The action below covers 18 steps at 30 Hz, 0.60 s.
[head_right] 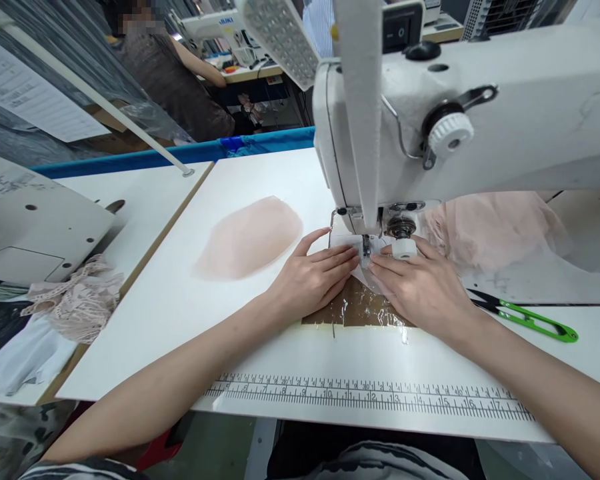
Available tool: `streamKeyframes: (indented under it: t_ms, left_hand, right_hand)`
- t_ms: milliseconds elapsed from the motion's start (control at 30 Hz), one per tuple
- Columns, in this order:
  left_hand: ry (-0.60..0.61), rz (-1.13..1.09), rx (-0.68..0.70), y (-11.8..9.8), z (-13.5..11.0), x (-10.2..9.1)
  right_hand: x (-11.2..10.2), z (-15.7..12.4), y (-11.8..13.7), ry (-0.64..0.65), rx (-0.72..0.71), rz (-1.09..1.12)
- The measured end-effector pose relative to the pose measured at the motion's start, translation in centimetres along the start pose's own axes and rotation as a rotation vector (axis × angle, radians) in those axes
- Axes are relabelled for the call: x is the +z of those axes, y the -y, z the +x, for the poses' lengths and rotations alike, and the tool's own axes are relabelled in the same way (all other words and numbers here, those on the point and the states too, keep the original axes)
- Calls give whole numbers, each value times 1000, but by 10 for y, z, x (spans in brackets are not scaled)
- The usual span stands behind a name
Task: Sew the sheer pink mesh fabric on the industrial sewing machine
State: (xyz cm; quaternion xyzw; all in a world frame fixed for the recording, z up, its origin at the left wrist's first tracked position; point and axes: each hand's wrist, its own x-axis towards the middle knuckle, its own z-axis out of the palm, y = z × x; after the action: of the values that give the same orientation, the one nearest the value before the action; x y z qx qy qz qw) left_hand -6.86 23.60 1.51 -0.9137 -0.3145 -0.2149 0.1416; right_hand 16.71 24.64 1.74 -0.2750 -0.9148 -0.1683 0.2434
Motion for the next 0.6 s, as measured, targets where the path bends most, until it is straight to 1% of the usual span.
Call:
streamKeyframes:
  t_ms: [100, 300, 500, 600]
  left_hand:
    - [-8, -1, -5, 1, 1, 2]
    - [-4, -5, -23, 4, 3, 4]
    - [-27, 5, -25, 6, 4, 7]
    - [-13, 4, -39, 6, 3, 9]
  right_hand:
    - [1, 0, -1, -12, -5, -2]
    - [4, 1, -3, -2, -4, -1]
    - [4, 2, -3, 8, 3, -19]
    - [5, 1, -3, 18, 3, -24]
